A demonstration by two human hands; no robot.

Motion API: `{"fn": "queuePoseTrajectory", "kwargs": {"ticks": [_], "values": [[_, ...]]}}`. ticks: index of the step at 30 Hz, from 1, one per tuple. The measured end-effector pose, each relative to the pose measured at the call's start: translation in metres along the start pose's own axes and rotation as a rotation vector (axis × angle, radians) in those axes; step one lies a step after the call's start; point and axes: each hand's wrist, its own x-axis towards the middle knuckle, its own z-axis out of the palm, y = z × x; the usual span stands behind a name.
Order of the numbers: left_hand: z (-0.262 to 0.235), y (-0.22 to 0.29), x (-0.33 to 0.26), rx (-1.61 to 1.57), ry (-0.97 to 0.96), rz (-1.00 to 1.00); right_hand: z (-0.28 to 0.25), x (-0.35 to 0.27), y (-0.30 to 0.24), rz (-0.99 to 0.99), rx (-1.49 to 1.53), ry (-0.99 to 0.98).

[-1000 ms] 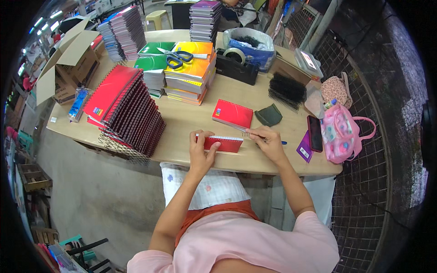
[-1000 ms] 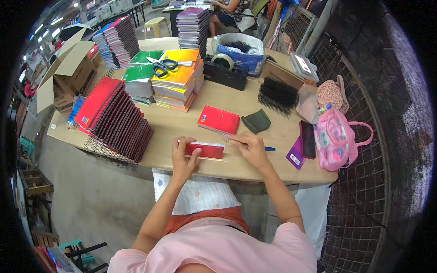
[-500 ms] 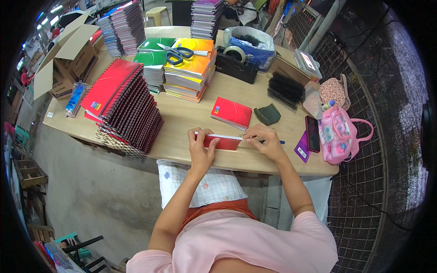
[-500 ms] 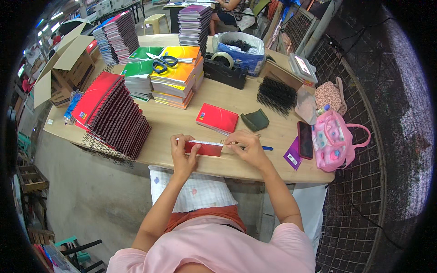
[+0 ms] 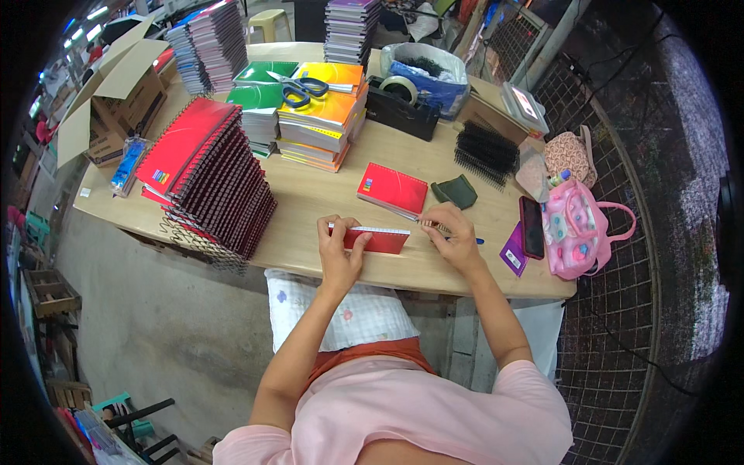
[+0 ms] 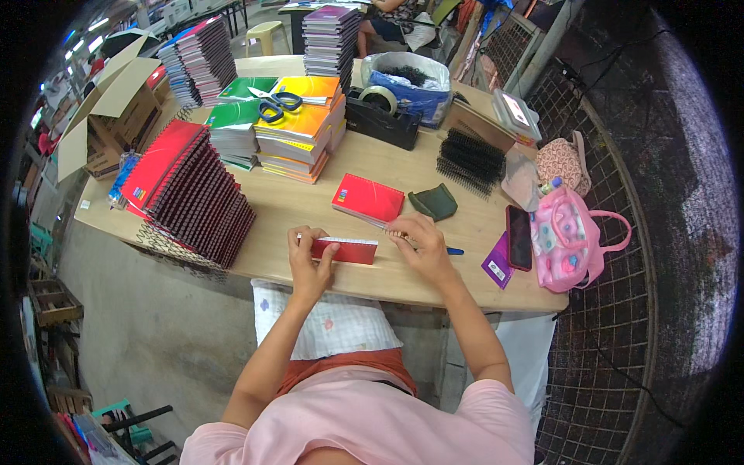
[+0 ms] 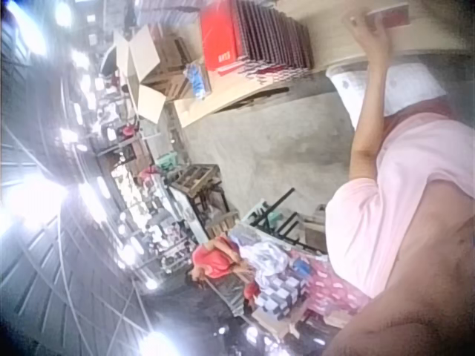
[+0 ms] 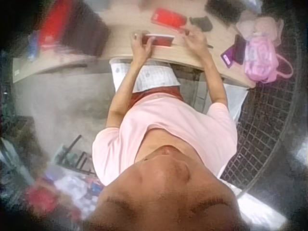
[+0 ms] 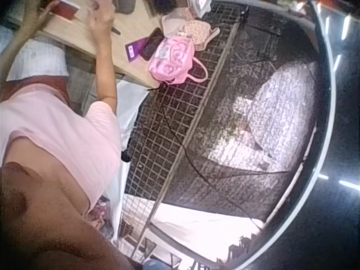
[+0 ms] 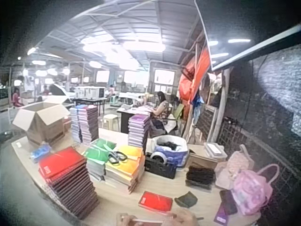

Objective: The person prepares notebooks by aligning them, using pliers to cut a metal spiral spine from a stack of notebooks, and sorting them.

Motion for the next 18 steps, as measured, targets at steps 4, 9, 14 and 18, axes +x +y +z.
{"fn": "queuePoseTrajectory", "kwargs": {"ticks": [4,9,14,18], "values": [[0.000,-0.002,0.000,0.004,-0.001,0.014,-0.002,0.006,-0.002,-0.045,0.047,-0.088],[0.001,-0.003,0.000,0.021,-0.001,0.018,-0.003,0.004,0.007,-0.046,0.146,-0.169],[0.004,-0.001,0.000,0.011,0.005,0.016,-0.004,0.001,0.005,0.001,0.187,-0.195],[0.004,-0.005,-0.001,0.028,0.009,0.032,-0.006,0.003,-0.009,0.097,0.078,-0.252]]}}
